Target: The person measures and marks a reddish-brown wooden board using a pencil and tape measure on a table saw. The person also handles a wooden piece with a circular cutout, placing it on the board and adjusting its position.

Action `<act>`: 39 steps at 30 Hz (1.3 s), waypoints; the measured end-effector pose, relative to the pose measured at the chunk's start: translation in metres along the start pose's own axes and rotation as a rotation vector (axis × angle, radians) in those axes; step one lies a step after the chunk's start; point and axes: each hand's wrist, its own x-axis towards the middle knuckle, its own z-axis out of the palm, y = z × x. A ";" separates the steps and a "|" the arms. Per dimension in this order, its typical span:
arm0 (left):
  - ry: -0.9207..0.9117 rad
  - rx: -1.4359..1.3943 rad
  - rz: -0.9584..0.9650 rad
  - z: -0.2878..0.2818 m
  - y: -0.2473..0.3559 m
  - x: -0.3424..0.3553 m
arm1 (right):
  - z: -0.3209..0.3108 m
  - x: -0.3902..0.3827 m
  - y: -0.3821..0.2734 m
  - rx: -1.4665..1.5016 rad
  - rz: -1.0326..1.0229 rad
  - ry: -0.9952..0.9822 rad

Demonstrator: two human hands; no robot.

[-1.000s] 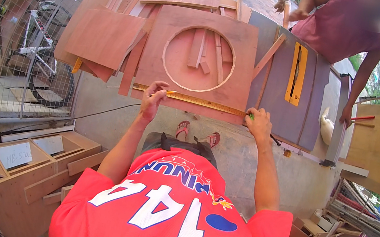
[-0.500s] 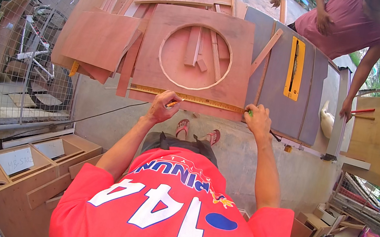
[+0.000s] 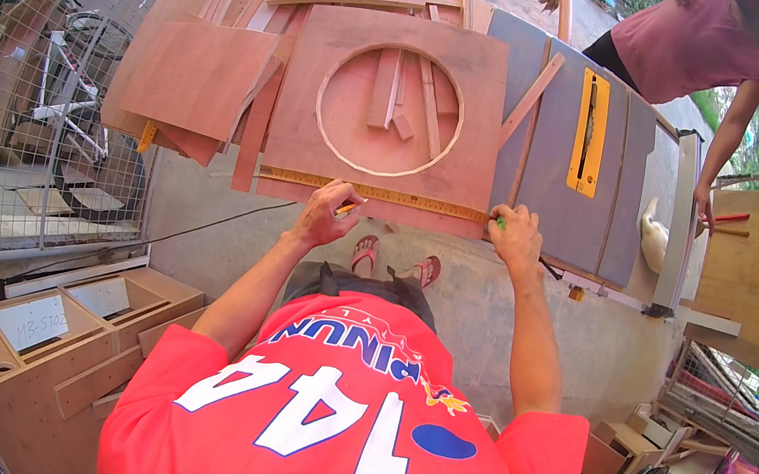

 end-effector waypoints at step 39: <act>-0.044 0.014 -0.130 -0.002 0.009 0.010 | -0.006 0.001 -0.006 -0.021 0.060 -0.072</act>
